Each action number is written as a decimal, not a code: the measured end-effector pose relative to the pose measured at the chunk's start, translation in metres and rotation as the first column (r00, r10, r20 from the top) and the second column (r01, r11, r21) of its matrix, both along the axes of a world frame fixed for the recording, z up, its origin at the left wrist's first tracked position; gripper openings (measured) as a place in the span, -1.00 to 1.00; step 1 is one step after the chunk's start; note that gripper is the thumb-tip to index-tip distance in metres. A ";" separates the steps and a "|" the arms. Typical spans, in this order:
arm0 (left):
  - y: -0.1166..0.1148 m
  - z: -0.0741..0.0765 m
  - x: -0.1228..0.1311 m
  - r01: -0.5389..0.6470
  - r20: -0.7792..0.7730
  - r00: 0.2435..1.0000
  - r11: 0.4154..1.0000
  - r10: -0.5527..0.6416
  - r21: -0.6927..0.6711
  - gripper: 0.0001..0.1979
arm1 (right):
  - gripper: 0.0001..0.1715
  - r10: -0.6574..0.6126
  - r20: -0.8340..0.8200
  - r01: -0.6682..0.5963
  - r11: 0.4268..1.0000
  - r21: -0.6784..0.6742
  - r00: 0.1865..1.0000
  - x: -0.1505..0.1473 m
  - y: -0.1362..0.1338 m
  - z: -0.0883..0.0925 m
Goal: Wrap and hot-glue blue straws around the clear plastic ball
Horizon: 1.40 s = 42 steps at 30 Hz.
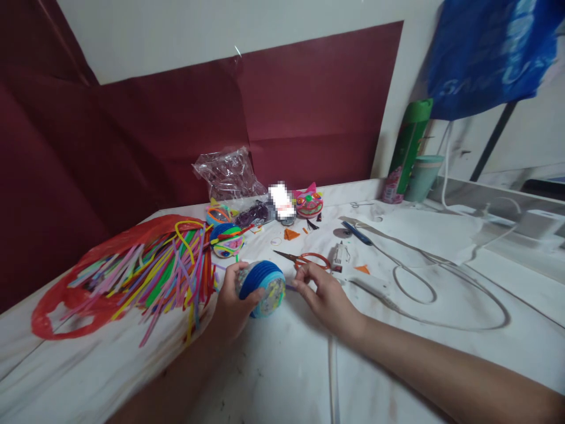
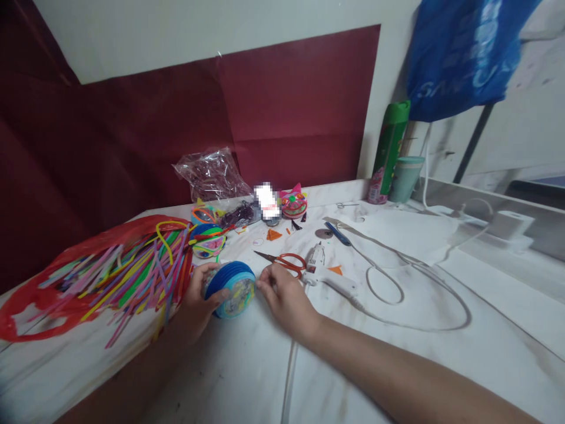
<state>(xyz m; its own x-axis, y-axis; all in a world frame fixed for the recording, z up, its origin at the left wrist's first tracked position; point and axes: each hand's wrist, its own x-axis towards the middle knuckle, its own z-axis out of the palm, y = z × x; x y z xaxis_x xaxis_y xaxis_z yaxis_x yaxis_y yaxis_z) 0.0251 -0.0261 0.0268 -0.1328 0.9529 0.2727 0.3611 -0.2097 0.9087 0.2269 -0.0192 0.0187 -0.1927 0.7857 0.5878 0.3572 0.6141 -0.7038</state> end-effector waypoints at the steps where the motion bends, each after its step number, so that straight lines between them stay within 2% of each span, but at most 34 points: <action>1: 0.002 -0.003 -0.002 0.004 0.038 0.999 1.000 -0.004 -0.003 -0.45 | -0.84 0.001 -0.013 -0.001 0.999 -0.042 1.000 0.003 0.004 -0.001; 5: 0.010 -0.010 -0.010 -0.005 0.203 0.979 1.000 0.011 -0.030 -0.51 | -0.77 -0.002 -0.059 -0.006 0.989 -0.144 0.998 0.015 0.017 -0.005; 14: 0.013 -0.004 -0.011 0.010 0.436 0.899 0.993 0.043 -0.119 -0.52 | -0.64 -0.043 0.055 0.051 0.985 -0.165 0.998 0.017 0.021 -0.006; 19: 0.012 -0.004 -0.014 0.033 0.520 0.853 0.988 0.049 -0.148 -0.52 | -0.58 -0.100 0.126 0.120 0.979 -0.167 0.987 0.018 0.024 -0.010; 25: 0.002 0.009 -0.013 0.040 0.527 0.849 0.990 0.039 -0.137 -0.51 | -0.60 -0.045 0.107 0.061 0.986 -0.154 0.993 0.017 0.026 -0.014; 27: -0.005 0.010 -0.009 0.091 0.518 0.855 0.989 -0.016 -0.119 -0.53 | -0.54 -0.070 0.118 0.090 0.980 -0.175 0.991 0.018 0.025 -0.012; 29: -0.012 0.007 -0.006 0.241 0.516 0.841 0.966 -0.163 -0.088 -0.53 | -0.51 -0.101 0.108 0.121 0.972 -0.201 0.989 0.019 0.025 -0.010; 31: -0.018 0.002 -0.003 0.382 0.455 0.832 0.922 -0.318 -0.055 -0.50 | -0.50 -0.129 0.078 0.143 0.966 -0.217 0.989 0.022 0.027 -0.009; 33: -0.023 -0.001 -0.002 0.445 0.367 0.839 0.895 -0.402 -0.035 -0.45 | -0.48 -0.150 0.079 0.164 0.960 -0.228 0.986 0.026 0.031 -0.009; 35: -0.027 -0.003 -0.002 0.455 0.261 0.862 0.890 -0.435 -0.016 -0.40 | -0.45 -0.172 0.115 0.196 0.949 -0.248 0.978 0.029 0.035 -0.010; 36: -0.029 -0.004 -0.002 0.441 0.175 0.881 0.897 -0.439 0.027 -0.37 | -0.45 -0.178 0.118 0.203 0.947 -0.248 0.977 0.030 0.037 -0.011; 38: -0.033 -0.005 -0.002 0.415 -0.076 0.910 0.886 -0.408 0.208 -0.28 | -0.51 -0.164 0.050 0.171 0.958 -0.231 0.985 0.032 0.043 -0.013; 40: -0.036 -0.006 -0.001 0.439 -0.331 0.889 0.792 -0.315 0.425 -0.21 | -0.53 -0.123 -0.038 0.112 0.969 -0.222 0.992 0.033 0.049 -0.015; 42: -0.038 -0.006 0.000 0.477 -0.453 0.859 0.695 -0.239 0.538 -0.18 | -0.52 -0.109 -0.052 0.091 0.960 -0.266 0.993 0.032 0.053 -0.015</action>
<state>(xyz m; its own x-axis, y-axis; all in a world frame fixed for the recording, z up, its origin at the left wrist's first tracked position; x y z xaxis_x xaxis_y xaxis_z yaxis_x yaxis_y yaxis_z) 0.0256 -0.0641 0.0204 0.3916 0.5089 0.7666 0.3795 -0.8483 0.3693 0.2590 0.0339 0.0041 -0.0733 0.9272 0.3673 0.3551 0.3684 -0.8592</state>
